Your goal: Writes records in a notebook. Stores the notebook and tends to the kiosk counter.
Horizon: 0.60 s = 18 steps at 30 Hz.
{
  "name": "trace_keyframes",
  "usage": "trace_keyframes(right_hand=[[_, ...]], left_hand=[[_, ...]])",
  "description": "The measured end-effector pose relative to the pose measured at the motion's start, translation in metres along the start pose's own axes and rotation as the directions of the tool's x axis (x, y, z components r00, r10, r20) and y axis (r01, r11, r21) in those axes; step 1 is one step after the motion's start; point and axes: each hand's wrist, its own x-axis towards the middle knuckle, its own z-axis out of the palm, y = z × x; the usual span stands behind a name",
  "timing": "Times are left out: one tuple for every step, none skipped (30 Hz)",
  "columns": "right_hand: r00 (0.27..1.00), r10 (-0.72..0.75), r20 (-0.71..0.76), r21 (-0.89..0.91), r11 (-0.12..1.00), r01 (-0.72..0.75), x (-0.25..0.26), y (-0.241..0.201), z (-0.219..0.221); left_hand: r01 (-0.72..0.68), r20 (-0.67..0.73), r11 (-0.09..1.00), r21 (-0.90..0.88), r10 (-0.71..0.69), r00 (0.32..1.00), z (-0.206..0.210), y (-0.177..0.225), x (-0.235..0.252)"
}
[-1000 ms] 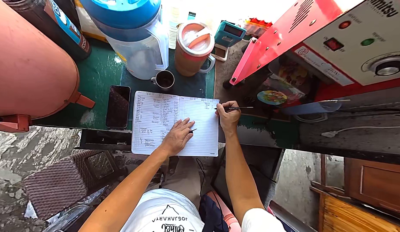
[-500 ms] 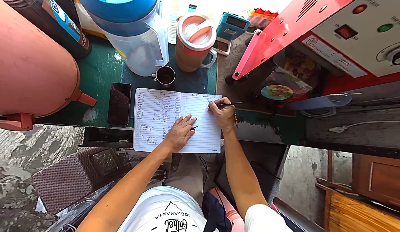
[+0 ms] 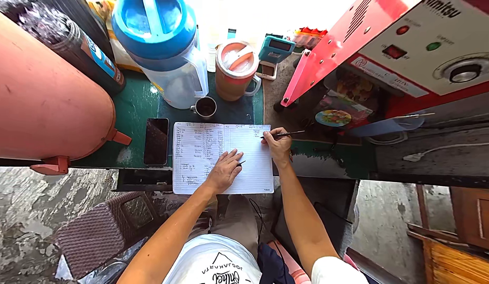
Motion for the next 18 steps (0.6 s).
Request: trace_keyframes(right_hand=[[1.000,-0.002,-0.027,-0.003,1.000,0.002,-0.002,-0.004,-0.001],[0.999,-0.006,-0.050,-0.010,1.000,0.006,-0.005,-0.009,-0.003],[0.998,-0.009,-0.065,-0.009,1.000,0.008,-0.011,-0.017,-0.004],[0.998,-0.008,-0.064,-0.012,1.000,0.008,-0.017,-0.025,-0.004],[0.998,-0.007,-0.058,-0.011,1.000,0.006,-0.024,-0.032,-0.004],[0.999,-0.001,-0.051,-0.009,1.000,0.001,-0.032,-0.038,-0.005],[0.999,0.009,-0.044,-0.013,1.000,-0.009,-0.039,-0.044,-0.007],[0.999,0.024,-0.040,-0.020,1.000,-0.024,-0.047,-0.050,-0.009],[0.999,0.037,-0.040,-0.028,0.999,-0.038,-0.054,-0.054,-0.012],[0.998,0.047,-0.038,-0.042,0.998,-0.049,-0.061,-0.057,-0.015],[0.998,0.057,-0.041,-0.053,0.997,-0.059,-0.069,-0.060,-0.016],[0.997,0.064,-0.047,-0.056,0.996,-0.067,-0.075,-0.061,-0.018],[0.996,0.069,-0.060,-0.050,0.996,-0.072,-0.081,-0.063,-0.020],[0.995,0.075,-0.072,-0.044,0.996,-0.079,-0.087,-0.063,-0.021],[0.993,0.082,-0.083,-0.037,0.996,-0.086,-0.092,-0.063,-0.023],[0.992,0.087,-0.095,-0.028,0.996,-0.090,-0.097,-0.062,-0.025],[0.990,0.093,-0.103,-0.018,0.995,-0.096,-0.101,-0.060,-0.026],[0.989,0.100,-0.109,-0.010,0.995,-0.102,-0.105,-0.059,-0.026]], left_hand=[[0.003,0.001,1.000,-0.016,-0.003,1.000,0.000,0.000,0.001],[0.008,0.002,0.999,-0.032,-0.008,1.000,0.000,0.001,0.001],[0.015,0.000,0.999,-0.050,-0.015,1.000,0.000,0.001,0.001],[0.023,0.001,0.998,-0.066,-0.023,1.000,-0.001,0.001,0.002],[0.032,0.003,0.996,-0.080,-0.032,0.999,-0.004,0.002,0.003],[0.045,0.013,0.995,-0.091,-0.044,0.999,-0.007,0.005,0.005],[0.063,0.034,0.993,-0.097,-0.060,0.998,-0.011,0.009,0.006],[0.084,0.065,0.992,-0.098,-0.078,0.995,-0.016,0.015,0.008],[0.103,0.091,0.990,-0.100,-0.094,0.991,-0.021,0.023,0.009],[0.112,0.099,0.988,-0.107,-0.102,0.990,-0.027,0.032,0.008],[0.101,0.086,0.987,-0.121,-0.091,0.992,-0.033,0.041,0.005],[0.082,0.069,0.988,-0.131,-0.074,0.995,-0.039,0.049,0.000],[0.072,0.060,0.989,-0.132,-0.064,0.996,-0.046,0.058,-0.007],[0.075,0.064,0.989,-0.124,-0.068,0.996,-0.053,0.067,-0.015],[0.089,0.076,0.989,-0.119,-0.081,0.994,-0.059,0.074,-0.024],[0.110,0.085,0.987,-0.120,-0.100,0.991,-0.065,0.079,-0.034],[0.134,0.089,0.983,-0.125,-0.123,0.988,-0.069,0.081,-0.044],[0.152,0.081,0.980,-0.130,-0.142,0.987,-0.071,0.081,-0.053]])
